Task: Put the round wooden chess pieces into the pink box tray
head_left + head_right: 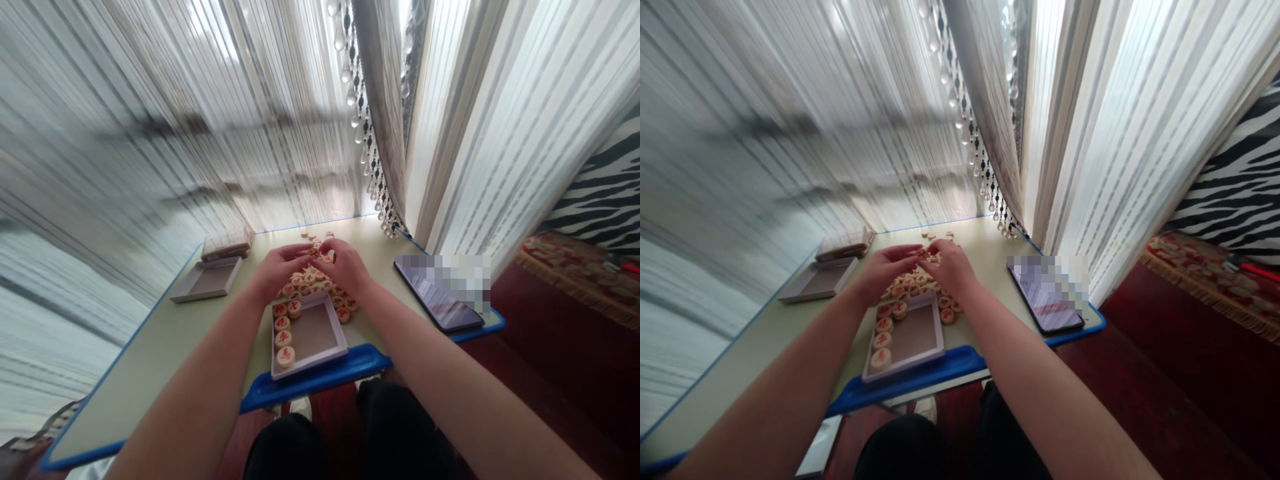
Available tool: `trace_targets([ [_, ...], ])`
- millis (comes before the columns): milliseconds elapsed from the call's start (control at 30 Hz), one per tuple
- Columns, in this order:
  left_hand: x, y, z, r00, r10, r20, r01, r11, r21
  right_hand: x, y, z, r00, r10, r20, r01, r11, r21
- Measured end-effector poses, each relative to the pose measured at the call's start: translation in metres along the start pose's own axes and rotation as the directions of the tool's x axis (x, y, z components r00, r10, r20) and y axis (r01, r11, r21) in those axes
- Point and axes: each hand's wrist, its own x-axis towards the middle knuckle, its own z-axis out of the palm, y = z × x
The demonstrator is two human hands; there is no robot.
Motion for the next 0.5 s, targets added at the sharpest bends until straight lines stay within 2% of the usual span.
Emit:
trace_targets([
  [233, -0.0012, -0.0017, -0.0077, 1.000, 0.004, 0.013, -0.004, 1.000, -0.031, -0.0026, -0.0014, 0.0009, 0.989, -0.145, 0.030, 0.142, 0.987, 0.070],
  [400, -0.0019, 0.0008, -0.0051, 0.999, -0.008, -0.033, 0.007, 0.999, -0.034, -0.0031, -0.0032, 0.0005, 0.997, -0.074, 0.033, 0.073, 0.997, 0.036],
  [500, -0.0019, 0.0011, -0.0025, 1.000, -0.009, -0.019, 0.009, 1.000, -0.009, -0.0039, -0.0026, 0.0014, 0.999, -0.027, 0.042, 0.028, 1.000, -0.015],
])
